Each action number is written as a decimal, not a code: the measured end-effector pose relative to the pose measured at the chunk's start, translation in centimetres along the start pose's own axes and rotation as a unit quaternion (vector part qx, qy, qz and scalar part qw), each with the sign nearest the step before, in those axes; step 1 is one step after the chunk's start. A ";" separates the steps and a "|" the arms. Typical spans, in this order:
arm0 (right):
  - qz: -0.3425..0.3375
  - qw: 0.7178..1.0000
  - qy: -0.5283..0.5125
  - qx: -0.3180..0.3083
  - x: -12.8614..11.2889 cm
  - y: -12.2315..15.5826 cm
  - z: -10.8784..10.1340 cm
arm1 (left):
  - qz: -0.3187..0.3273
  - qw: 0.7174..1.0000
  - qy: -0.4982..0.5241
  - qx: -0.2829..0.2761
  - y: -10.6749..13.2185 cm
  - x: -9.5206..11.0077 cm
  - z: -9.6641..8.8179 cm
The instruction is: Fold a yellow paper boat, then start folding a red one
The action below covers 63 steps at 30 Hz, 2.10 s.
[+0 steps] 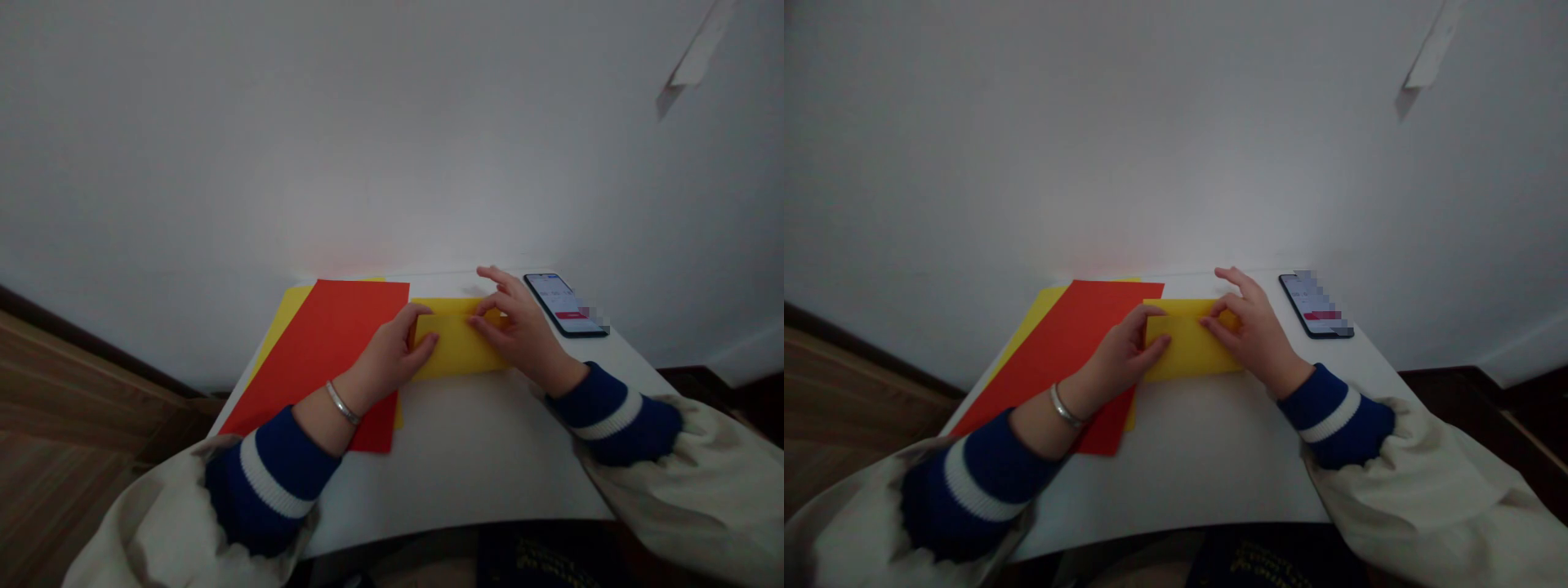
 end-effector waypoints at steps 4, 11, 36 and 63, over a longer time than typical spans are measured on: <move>0.023 0.999 -0.008 -0.029 0.4 0.0 0.6 | 0.006 0.999 0.027 -0.023 -0.1 -0.2 0.3; 0.068 0.994 0.072 -0.045 0.4 0.1 0.4 | 0.025 0.998 0.048 -0.013 -0.2 -0.4 0.5; 0.112 0.990 0.066 -0.047 1.0 0.3 0.6 | 0.005 0.992 0.126 0.015 -0.4 -0.6 0.2; 0.239 0.961 -0.111 -0.086 5.7 1.2 2.5 | -0.134 0.978 0.103 0.124 -0.3 -3.6 -2.0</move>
Point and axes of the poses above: each hand's wrist, its own y-axis away from the middle knuckle, its own z-axis out of the palm, x = y × z, the point moved 6 cm from there along -y, towards the middle knuckle, and after that the axes turned 11 degrees about -x, right-handed, at the moved point
